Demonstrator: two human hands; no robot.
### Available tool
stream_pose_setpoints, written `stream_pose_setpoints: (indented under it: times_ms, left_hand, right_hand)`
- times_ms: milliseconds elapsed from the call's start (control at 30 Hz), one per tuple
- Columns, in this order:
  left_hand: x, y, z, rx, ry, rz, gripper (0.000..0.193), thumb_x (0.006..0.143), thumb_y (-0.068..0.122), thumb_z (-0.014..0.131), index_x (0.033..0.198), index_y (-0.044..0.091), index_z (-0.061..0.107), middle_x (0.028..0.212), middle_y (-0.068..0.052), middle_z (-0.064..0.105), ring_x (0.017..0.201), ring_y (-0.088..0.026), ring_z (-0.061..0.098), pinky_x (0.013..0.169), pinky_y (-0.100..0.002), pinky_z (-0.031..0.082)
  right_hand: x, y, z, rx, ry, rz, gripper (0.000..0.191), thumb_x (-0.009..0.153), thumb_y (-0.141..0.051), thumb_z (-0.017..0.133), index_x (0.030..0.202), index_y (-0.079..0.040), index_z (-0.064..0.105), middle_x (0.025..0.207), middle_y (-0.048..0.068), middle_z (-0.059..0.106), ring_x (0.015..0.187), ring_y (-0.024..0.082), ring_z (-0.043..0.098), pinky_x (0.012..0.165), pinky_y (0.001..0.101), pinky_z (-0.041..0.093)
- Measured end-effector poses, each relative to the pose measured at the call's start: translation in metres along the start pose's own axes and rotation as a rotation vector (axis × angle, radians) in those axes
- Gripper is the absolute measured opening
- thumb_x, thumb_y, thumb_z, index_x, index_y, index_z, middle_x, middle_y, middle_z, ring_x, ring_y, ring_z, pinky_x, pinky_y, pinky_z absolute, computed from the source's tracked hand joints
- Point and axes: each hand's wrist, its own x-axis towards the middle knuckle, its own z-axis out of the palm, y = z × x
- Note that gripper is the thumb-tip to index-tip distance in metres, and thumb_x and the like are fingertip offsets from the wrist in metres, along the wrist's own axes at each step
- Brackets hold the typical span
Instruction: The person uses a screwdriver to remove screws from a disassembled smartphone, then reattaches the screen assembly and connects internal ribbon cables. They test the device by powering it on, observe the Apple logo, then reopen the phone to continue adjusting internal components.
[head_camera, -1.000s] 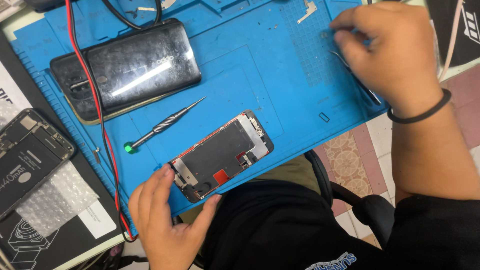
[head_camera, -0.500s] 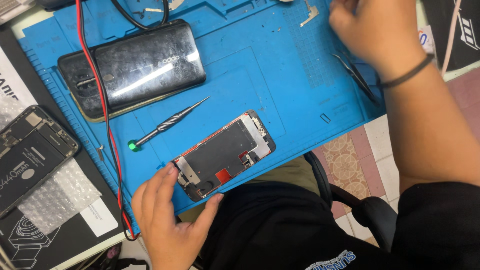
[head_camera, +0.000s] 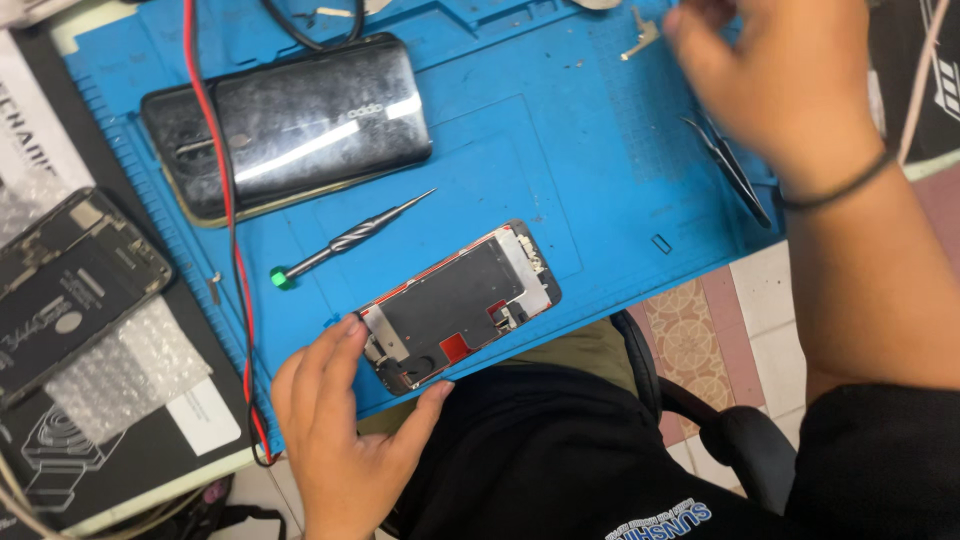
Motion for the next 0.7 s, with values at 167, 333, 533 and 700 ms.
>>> stream_pose_setpoints:
  times_ms: [167, 333, 533, 700]
  left_hand:
    - [0.002, -0.002, -0.004, -0.005, 0.021, 0.02, 0.081, 0.069, 0.03, 0.093, 0.135, 0.002, 0.055, 0.136, -0.017, 0.061, 0.125, -0.037, 0.052, 0.106, -0.046, 0.042]
    - [0.003, -0.003, -0.006, -0.075, 0.038, 0.032, 0.087, 0.07, 0.03, 0.093, 0.14, 0.001, 0.051, 0.136, -0.017, 0.061, 0.124, -0.038, 0.054, 0.106, -0.047, 0.042]
    - [0.001, -0.007, -0.014, -0.139, 0.034, -0.003, 0.088, 0.071, 0.028, 0.093, 0.143, 0.001, 0.05, 0.135, -0.016, 0.062, 0.123, -0.038, 0.055, 0.104, -0.046, 0.045]
    - [-0.002, -0.01, -0.015, -0.168, 0.052, 0.002, 0.092, 0.072, 0.028, 0.092, 0.147, 0.001, 0.046, 0.137, -0.016, 0.06, 0.127, -0.037, 0.053, 0.108, -0.046, 0.044]
  right_hand:
    - [0.018, -0.075, -0.038, 0.384, -0.256, -0.166, 0.021, 0.089, -0.016, 0.079, 0.104, -0.002, 0.072, 0.091, 0.014, 0.07, 0.086, 0.033, 0.068, 0.076, 0.0414, 0.053]
    - [0.038, -0.114, -0.034, 0.493, -0.37, -0.243, 0.027, 0.087, -0.021, 0.079, 0.107, -0.003, 0.073, 0.094, 0.012, 0.071, 0.091, 0.033, 0.068, 0.078, 0.0413, 0.053]
    - [0.045, -0.145, -0.024, 0.525, -0.417, -0.477, 0.05, 0.075, -0.035, 0.08, 0.111, -0.002, 0.07, 0.104, 0.01, 0.071, 0.096, 0.032, 0.069, 0.086, 0.0467, 0.052]
    - [0.055, -0.155, -0.032, 0.615, -0.658, -0.371, 0.053, 0.073, -0.04, 0.082, 0.113, -0.006, 0.07, 0.107, 0.006, 0.072, 0.099, 0.028, 0.069, 0.085, 0.0382, 0.053]
